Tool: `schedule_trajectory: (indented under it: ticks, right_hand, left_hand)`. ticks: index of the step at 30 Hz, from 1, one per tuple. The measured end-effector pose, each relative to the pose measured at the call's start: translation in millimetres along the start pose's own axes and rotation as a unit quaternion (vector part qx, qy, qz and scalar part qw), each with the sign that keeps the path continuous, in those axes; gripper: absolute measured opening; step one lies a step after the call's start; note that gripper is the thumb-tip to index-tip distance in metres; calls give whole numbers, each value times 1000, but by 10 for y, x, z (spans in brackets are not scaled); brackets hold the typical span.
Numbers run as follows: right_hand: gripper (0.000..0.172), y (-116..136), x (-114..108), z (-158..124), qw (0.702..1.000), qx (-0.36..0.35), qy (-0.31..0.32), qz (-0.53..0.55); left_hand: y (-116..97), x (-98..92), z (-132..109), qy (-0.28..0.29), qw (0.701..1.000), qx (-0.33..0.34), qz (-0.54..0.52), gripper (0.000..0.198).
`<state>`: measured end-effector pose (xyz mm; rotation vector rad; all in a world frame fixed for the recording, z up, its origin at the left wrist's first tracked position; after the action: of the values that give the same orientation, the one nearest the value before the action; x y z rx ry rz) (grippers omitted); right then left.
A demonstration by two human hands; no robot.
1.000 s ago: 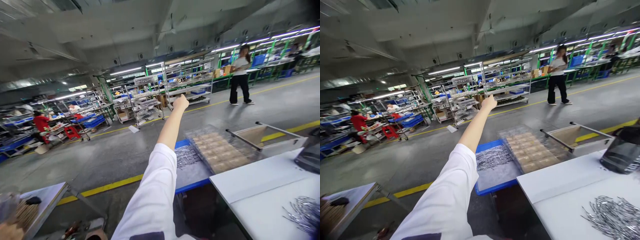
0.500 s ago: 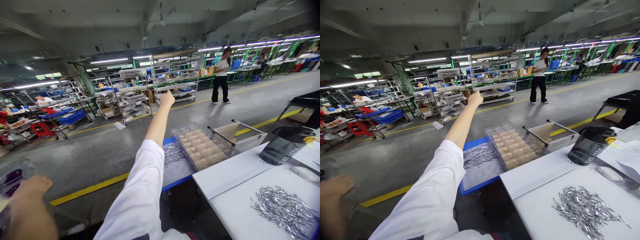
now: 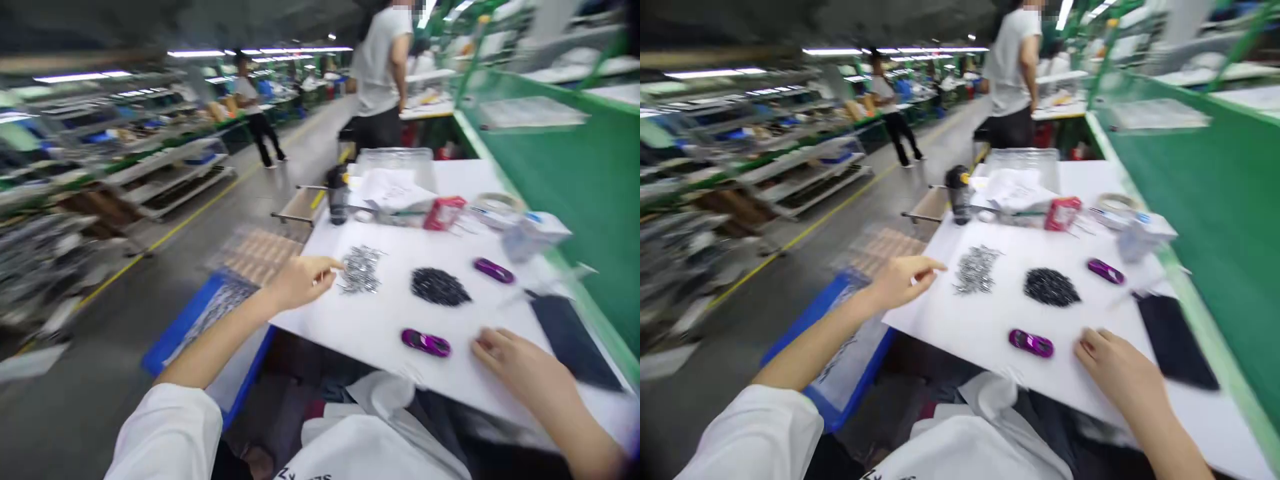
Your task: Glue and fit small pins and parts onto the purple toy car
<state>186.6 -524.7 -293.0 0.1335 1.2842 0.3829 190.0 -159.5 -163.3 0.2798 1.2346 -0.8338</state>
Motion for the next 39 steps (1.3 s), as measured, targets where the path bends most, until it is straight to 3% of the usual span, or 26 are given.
schedule_trajectory:
  ticks: [2,4,7,11,17,21,26,29,33,39]
  right_hand:
    - [19,-20,17,-24,997,61,40,-37]
    - [17,-20,4,3,995,76,65,-13]
    - [17,-44,-60,36,993,89,76,8]
    - [17,-67,-100,36,994,48,98,17]
    - [18,-87,-57,131,992,5,122,-14]
    - [15,-83,-64,183,989,-55,121,-64]
    - [3,182,-52,103,999,-47,3,13]
    - [10,420,-16,74,993,-93,-69,30]
    - [16,575,47,133,977,-170,-128,-14]
    - [16,586,119,188,971,-187,-145,-30]
  left_hand:
    - [-203,464,178,81,986,128,-64,25]
    - [-343,834,342,138,966,198,-95,29]
    - [-429,1224,572,180,951,221,-123,43]
    - [-404,1505,754,192,944,206,-174,41]
    - [-333,1645,720,176,940,165,-240,37]
    - [-320,1671,655,104,947,179,-246,31]
    - [-306,1706,609,17,957,188,-222,20]
    - [-287,1727,612,-17,961,190,-202,15]
    - [-256,1739,622,-16,962,183,-200,16]
    - [-243,1724,610,-10,963,177,-203,18]
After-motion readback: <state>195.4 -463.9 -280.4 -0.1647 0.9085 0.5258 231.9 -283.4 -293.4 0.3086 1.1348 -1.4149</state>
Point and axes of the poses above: each hand's wrist, its own z-axis towards the middle knuckle, its own x-axis out of the palm, y = z × x, the point moved 1 cm from there along z, towards the middle knuckle, and after that the axes turned 14 degrees about x, right-handed, at the moved point
